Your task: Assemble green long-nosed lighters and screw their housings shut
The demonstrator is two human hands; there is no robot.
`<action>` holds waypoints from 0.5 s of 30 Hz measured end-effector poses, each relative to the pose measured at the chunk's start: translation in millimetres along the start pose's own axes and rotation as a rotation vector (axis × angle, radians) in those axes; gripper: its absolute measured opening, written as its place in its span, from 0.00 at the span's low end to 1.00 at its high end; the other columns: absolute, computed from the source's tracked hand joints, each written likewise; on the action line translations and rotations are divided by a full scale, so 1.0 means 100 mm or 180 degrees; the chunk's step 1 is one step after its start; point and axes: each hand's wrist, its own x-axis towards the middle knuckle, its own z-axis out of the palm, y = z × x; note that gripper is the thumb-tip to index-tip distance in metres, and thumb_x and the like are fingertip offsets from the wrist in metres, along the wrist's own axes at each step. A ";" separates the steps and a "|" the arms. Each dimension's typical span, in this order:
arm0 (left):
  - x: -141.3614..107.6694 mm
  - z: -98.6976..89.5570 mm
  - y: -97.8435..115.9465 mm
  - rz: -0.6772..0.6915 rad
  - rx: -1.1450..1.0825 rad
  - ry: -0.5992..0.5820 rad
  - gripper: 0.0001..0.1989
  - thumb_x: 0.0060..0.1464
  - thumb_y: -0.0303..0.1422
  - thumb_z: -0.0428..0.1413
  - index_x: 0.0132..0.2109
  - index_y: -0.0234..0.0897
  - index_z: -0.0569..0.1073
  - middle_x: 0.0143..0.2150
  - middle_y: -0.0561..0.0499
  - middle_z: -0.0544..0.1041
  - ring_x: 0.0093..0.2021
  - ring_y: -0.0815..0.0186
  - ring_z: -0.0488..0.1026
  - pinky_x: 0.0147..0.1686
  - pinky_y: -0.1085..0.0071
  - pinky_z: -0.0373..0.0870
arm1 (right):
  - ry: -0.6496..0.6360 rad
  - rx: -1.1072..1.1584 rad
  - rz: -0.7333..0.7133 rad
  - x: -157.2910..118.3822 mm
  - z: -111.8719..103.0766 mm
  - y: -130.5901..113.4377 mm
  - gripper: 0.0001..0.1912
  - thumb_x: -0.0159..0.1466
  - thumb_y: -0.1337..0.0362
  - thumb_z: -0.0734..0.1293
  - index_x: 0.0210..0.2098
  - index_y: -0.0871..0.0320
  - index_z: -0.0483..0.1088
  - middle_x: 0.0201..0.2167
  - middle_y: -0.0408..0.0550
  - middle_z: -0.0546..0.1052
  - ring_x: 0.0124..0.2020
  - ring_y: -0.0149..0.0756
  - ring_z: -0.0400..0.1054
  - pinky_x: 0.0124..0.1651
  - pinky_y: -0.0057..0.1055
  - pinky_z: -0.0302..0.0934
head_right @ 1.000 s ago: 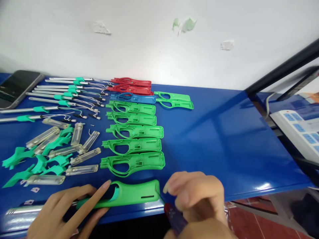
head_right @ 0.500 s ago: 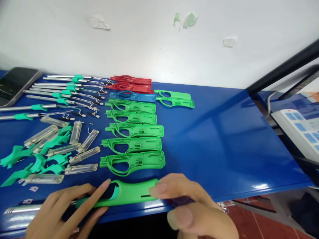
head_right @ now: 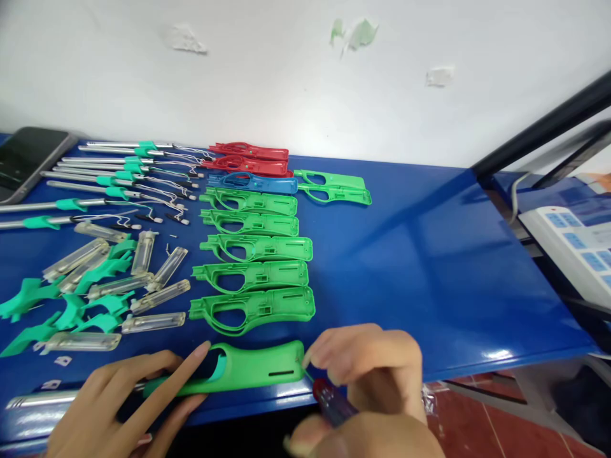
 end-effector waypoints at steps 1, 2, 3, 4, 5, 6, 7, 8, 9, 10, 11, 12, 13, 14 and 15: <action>0.00 0.00 0.00 0.0003 0.0011 -0.0004 0.34 0.75 0.27 0.57 0.81 0.47 0.59 0.51 0.45 0.74 0.49 0.58 0.71 0.52 0.60 0.66 | 0.0006 -0.0001 0.0002 0.02 -0.03 0.02 0.07 0.70 0.53 0.77 0.44 0.45 0.79 0.36 0.46 0.81 0.41 0.52 0.82 0.39 0.49 0.81; 0.01 0.00 0.00 0.0009 0.0023 0.0001 0.34 0.74 0.27 0.58 0.81 0.47 0.59 0.51 0.45 0.74 0.49 0.58 0.71 0.52 0.60 0.66 | 0.0052 0.0015 -0.0001 0.05 -0.05 0.03 0.09 0.68 0.52 0.78 0.43 0.45 0.80 0.36 0.46 0.81 0.42 0.53 0.82 0.39 0.49 0.81; 0.01 0.00 0.00 0.0015 0.0025 0.0015 0.34 0.74 0.26 0.58 0.80 0.46 0.59 0.51 0.45 0.74 0.49 0.58 0.71 0.52 0.60 0.66 | 0.0065 0.0024 -0.0010 0.08 -0.06 0.05 0.10 0.67 0.51 0.79 0.43 0.44 0.80 0.36 0.46 0.81 0.42 0.53 0.82 0.39 0.49 0.81; 0.02 0.01 0.00 0.0022 0.0023 0.0025 0.33 0.74 0.27 0.58 0.80 0.46 0.60 0.51 0.45 0.74 0.49 0.58 0.71 0.52 0.60 0.66 | 0.0068 0.0029 -0.0018 0.10 -0.07 0.07 0.11 0.66 0.50 0.79 0.43 0.44 0.79 0.36 0.46 0.81 0.42 0.52 0.82 0.38 0.49 0.81; 0.02 0.01 0.00 0.0035 0.0021 0.0048 0.33 0.74 0.27 0.57 0.80 0.46 0.61 0.51 0.45 0.74 0.49 0.58 0.71 0.52 0.61 0.66 | 0.0070 0.0033 -0.0024 0.12 -0.07 0.09 0.11 0.66 0.49 0.79 0.43 0.44 0.79 0.36 0.46 0.81 0.42 0.52 0.82 0.38 0.48 0.80; 0.01 0.01 0.00 0.0031 0.0014 0.0060 0.32 0.75 0.28 0.57 0.80 0.46 0.61 0.50 0.45 0.74 0.49 0.58 0.71 0.52 0.61 0.66 | 0.0077 0.0036 -0.0024 0.12 -0.08 0.11 0.12 0.66 0.49 0.79 0.44 0.44 0.79 0.36 0.46 0.81 0.41 0.51 0.82 0.38 0.48 0.80; 0.01 0.01 0.00 0.0005 0.0008 0.0060 0.32 0.74 0.28 0.57 0.80 0.46 0.62 0.50 0.45 0.74 0.48 0.58 0.72 0.52 0.61 0.67 | 0.0093 0.0040 -0.0016 0.11 -0.09 0.13 0.12 0.66 0.49 0.79 0.44 0.44 0.79 0.36 0.46 0.80 0.41 0.51 0.81 0.37 0.47 0.80; 0.01 0.00 0.01 -0.0034 -0.0005 0.0055 0.33 0.74 0.28 0.58 0.80 0.47 0.61 0.50 0.45 0.75 0.48 0.58 0.72 0.52 0.61 0.67 | 0.0122 0.0050 -0.0002 0.08 -0.11 0.16 0.12 0.67 0.49 0.79 0.44 0.43 0.79 0.36 0.46 0.80 0.39 0.50 0.81 0.36 0.47 0.79; 0.00 0.00 0.01 -0.0065 -0.0020 0.0050 0.33 0.74 0.27 0.58 0.80 0.48 0.61 0.51 0.45 0.75 0.48 0.57 0.72 0.52 0.61 0.68 | 0.0165 0.0073 0.0013 0.04 -0.12 0.18 0.11 0.68 0.49 0.78 0.45 0.43 0.78 0.35 0.46 0.80 0.38 0.48 0.80 0.36 0.46 0.79; 0.00 -0.01 0.02 -0.0094 -0.0028 0.0039 0.34 0.74 0.27 0.58 0.80 0.49 0.60 0.51 0.46 0.75 0.49 0.57 0.73 0.52 0.60 0.68 | 0.0215 0.0114 0.0018 -0.01 -0.12 0.20 0.10 0.69 0.49 0.76 0.46 0.43 0.78 0.34 0.45 0.79 0.36 0.47 0.80 0.35 0.45 0.79; 0.00 -0.01 0.02 -0.0115 -0.0032 0.0027 0.34 0.73 0.27 0.58 0.80 0.49 0.60 0.50 0.46 0.75 0.49 0.57 0.73 0.52 0.60 0.68 | 0.0315 0.0169 -0.0011 -0.07 -0.11 0.22 0.07 0.72 0.50 0.73 0.47 0.43 0.78 0.33 0.45 0.78 0.35 0.45 0.79 0.35 0.45 0.78; 0.00 -0.02 0.02 -0.0130 -0.0031 0.0013 0.35 0.73 0.27 0.58 0.80 0.49 0.60 0.51 0.45 0.75 0.49 0.57 0.73 0.52 0.60 0.68 | 0.0447 0.0224 -0.0070 -0.13 -0.09 0.23 0.06 0.75 0.51 0.70 0.47 0.42 0.77 0.34 0.45 0.78 0.34 0.44 0.78 0.35 0.45 0.78; 0.00 -0.02 0.02 -0.0119 -0.0024 0.0005 0.35 0.73 0.27 0.58 0.80 0.49 0.60 0.51 0.45 0.75 0.49 0.57 0.73 0.52 0.60 0.68 | 0.0586 0.0272 -0.0145 -0.18 -0.07 0.23 0.08 0.78 0.52 0.66 0.48 0.42 0.77 0.35 0.45 0.79 0.34 0.44 0.78 0.36 0.45 0.78; 0.00 -0.02 0.02 -0.0106 -0.0013 -0.0005 0.34 0.73 0.27 0.58 0.80 0.48 0.60 0.51 0.45 0.75 0.49 0.57 0.73 0.52 0.60 0.68 | 0.0732 0.0306 -0.0218 -0.23 -0.04 0.23 0.10 0.79 0.54 0.63 0.49 0.42 0.76 0.37 0.46 0.79 0.34 0.44 0.78 0.37 0.47 0.78; 0.01 -0.01 0.01 -0.0086 -0.0001 -0.0016 0.34 0.73 0.27 0.58 0.80 0.48 0.60 0.51 0.45 0.75 0.49 0.57 0.73 0.52 0.60 0.68 | 0.0828 0.0302 -0.0250 -0.26 -0.01 0.23 0.11 0.80 0.55 0.61 0.50 0.42 0.76 0.39 0.46 0.80 0.36 0.44 0.79 0.39 0.49 0.78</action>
